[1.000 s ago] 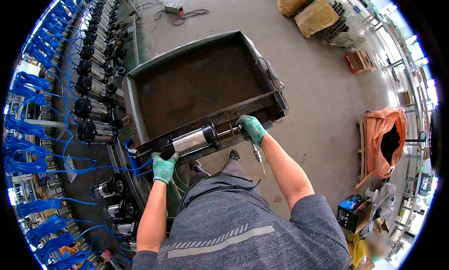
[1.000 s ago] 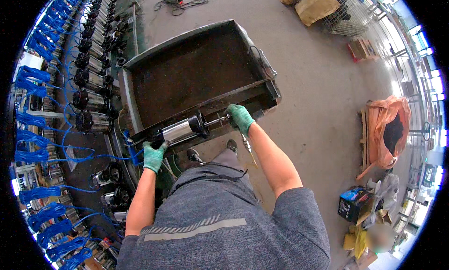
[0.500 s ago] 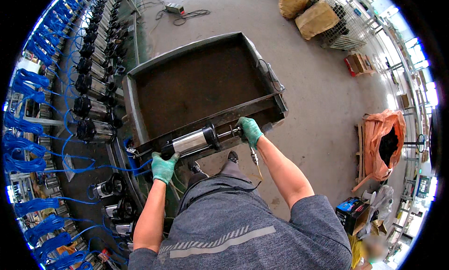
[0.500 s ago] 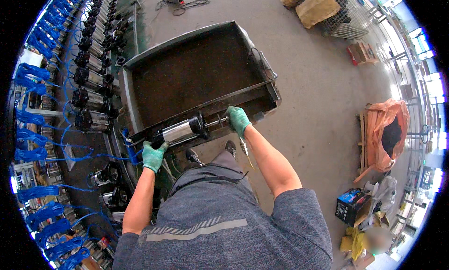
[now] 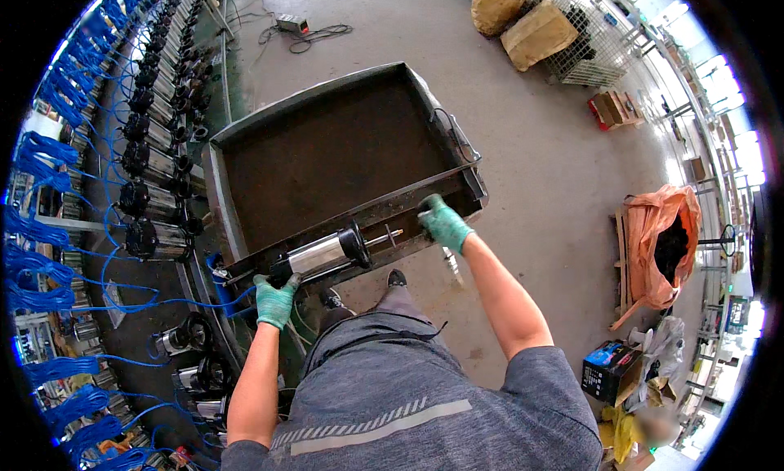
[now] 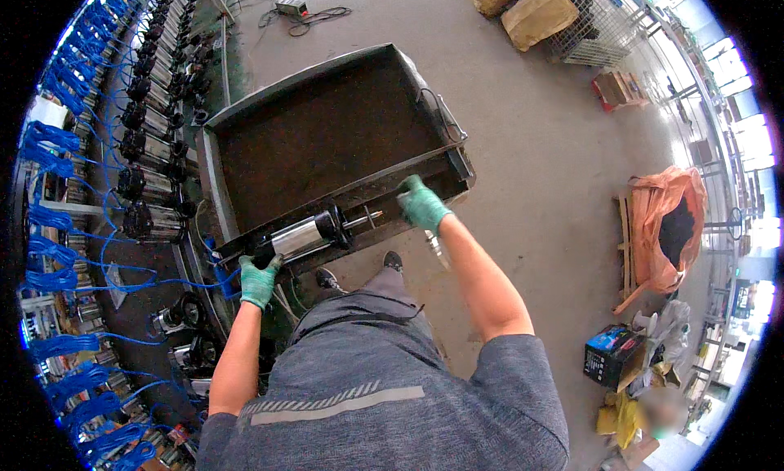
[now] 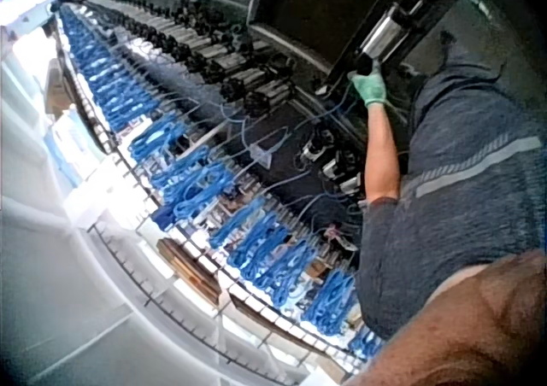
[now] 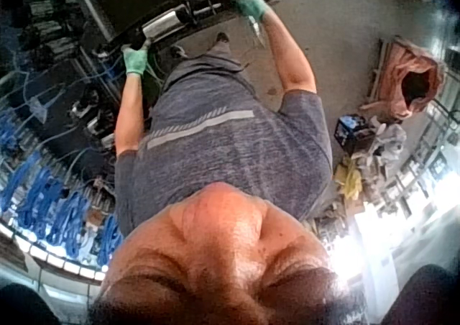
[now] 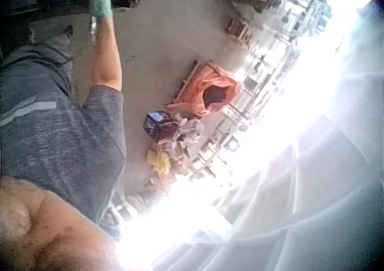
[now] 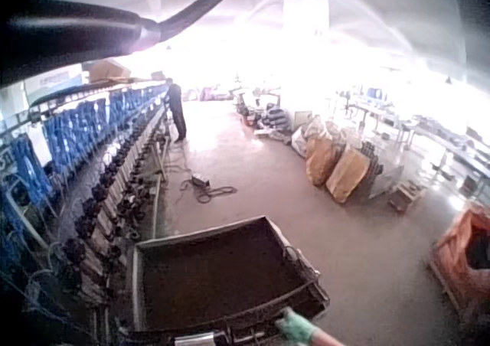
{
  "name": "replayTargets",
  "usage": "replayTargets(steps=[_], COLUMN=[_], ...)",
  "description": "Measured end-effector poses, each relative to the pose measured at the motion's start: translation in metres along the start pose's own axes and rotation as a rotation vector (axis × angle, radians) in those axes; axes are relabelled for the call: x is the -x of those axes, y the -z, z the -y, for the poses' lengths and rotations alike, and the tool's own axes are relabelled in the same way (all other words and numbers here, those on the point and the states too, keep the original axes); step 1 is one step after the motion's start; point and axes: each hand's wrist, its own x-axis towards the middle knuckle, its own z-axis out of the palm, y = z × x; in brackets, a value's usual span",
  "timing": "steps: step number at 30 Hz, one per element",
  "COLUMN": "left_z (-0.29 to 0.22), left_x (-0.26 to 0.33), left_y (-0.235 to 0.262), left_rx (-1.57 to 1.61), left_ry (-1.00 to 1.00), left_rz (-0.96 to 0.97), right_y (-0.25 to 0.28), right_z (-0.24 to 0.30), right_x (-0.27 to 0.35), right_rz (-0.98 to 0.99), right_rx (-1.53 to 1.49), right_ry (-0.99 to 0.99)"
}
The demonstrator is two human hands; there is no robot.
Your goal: The person repeatedly picks up cylindrical metal pumps from a rack, connects a blue hose to the intake, and submerges the pump in a large metal tray filled with dark liquid. The person holds the pump in the liquid for a few seconds, then removes it, disconnects the hose, and places it back on the rack. This process is repeated for multiple units.
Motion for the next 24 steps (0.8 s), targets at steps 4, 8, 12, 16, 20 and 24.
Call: replayTargets(steps=[4, 8, 12, 16, 20, 24], left_z=[-0.003, -0.013, -0.006, -0.023, -0.003, 0.004], left_x=[0.002, 0.004, 0.004, 0.007, 0.001, 0.004], left_y=[-0.002, -0.001, 0.001, 0.003, 0.002, 0.002], left_rx=[0.010, -0.022, 0.084, -0.126, -0.083, -0.211], left_ry=[-0.021, -0.010, -0.014, 0.030, 0.045, 0.026], left_rz=[-0.004, 0.001, 0.020, -0.014, 0.042, 0.027], right_y=[0.080, 0.118, 0.117, 0.121, 0.085, -0.006], right_z=[-0.031, -0.010, -0.005, 0.005, 0.034, 0.083], right_x=[-0.023, -0.042, -0.073, -0.071, -0.046, -0.019], right_rz=[-0.382, -0.432, -0.431, -0.407, -0.670, -0.385], right_rx=[0.647, 1.004, 1.113, 1.042, 0.954, 0.551], right_ry=[0.089, -0.189, -0.164, -0.138, 0.014, 0.362])
